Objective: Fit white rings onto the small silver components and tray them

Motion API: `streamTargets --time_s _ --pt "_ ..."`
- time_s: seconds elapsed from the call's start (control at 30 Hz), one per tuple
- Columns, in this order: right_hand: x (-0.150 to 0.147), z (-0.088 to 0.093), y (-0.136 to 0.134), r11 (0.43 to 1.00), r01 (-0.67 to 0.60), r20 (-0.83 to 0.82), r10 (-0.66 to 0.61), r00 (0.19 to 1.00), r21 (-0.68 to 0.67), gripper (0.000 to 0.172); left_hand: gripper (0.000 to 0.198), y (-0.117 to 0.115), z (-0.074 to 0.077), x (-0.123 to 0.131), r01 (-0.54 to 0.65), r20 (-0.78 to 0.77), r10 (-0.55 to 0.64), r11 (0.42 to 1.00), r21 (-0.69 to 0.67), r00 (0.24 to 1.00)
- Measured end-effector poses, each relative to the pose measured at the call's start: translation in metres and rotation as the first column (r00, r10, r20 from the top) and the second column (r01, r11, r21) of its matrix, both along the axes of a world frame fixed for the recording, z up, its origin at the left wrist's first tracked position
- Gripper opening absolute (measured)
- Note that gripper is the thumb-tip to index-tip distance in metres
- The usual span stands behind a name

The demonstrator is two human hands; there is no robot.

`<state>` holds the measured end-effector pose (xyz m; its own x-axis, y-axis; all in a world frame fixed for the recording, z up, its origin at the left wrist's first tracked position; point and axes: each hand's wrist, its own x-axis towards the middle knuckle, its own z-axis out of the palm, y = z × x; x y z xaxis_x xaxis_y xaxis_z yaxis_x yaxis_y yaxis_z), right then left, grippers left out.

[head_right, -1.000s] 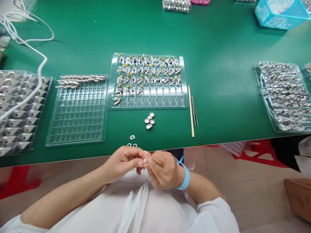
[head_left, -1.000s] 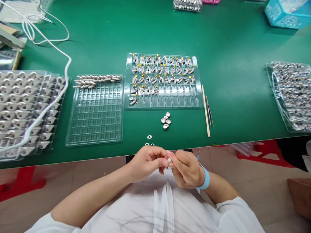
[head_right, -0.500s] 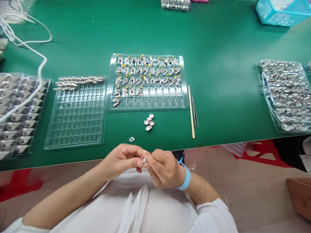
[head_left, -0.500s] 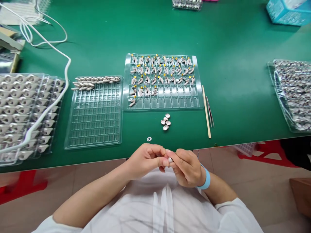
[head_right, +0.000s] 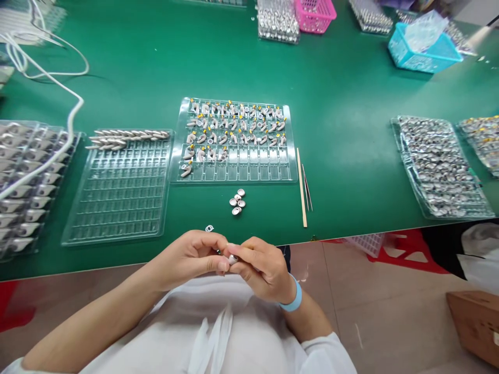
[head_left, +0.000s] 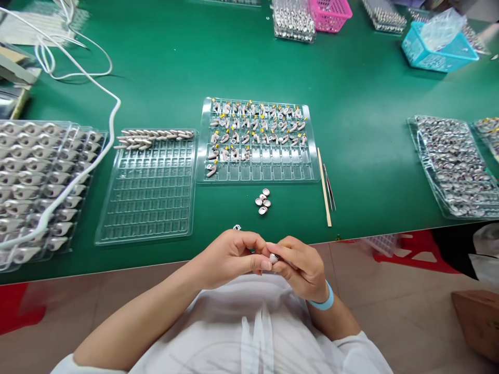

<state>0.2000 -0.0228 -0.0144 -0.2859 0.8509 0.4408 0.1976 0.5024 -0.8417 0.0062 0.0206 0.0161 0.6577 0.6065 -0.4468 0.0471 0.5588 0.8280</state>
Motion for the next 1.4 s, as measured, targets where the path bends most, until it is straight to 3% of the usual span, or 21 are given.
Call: streamTargets --time_s 0.33,0.57,0.77,0.97,1.23,1.4 --pt "-0.004 0.002 -0.002 0.998 0.057 0.017 -0.057 0.998 -0.022 0.036 0.026 -0.005 -0.009 0.004 -0.080 0.177 0.112 0.981 -0.176 0.978" --pt "-0.003 0.006 -0.001 0.991 0.103 0.138 -0.114 0.984 0.081 0.039 0.023 -0.004 -0.008 0.004 -0.150 0.091 0.159 0.984 -0.098 0.983" --pt "-0.002 0.005 0.001 0.981 0.126 0.188 -0.153 0.970 0.147 0.041 0.024 -0.008 -0.012 0.005 -0.149 0.118 0.166 0.978 -0.144 0.979" --pt "-0.001 0.005 -0.002 0.989 0.113 0.152 -0.126 0.980 0.094 0.043 0.024 -0.011 -0.012 0.007 -0.166 0.124 0.192 0.967 -0.191 0.974" --pt "0.000 0.007 -0.003 0.995 0.104 0.084 -0.102 0.991 -0.012 0.044 0.022 -0.013 -0.004 0.011 -0.225 -0.006 0.226 0.971 0.077 0.974" --pt "0.001 0.008 -0.003 0.992 0.104 0.018 -0.103 0.994 -0.064 0.043 0.019 -0.014 -0.002 0.012 -0.174 -0.067 0.215 0.908 0.380 0.974"
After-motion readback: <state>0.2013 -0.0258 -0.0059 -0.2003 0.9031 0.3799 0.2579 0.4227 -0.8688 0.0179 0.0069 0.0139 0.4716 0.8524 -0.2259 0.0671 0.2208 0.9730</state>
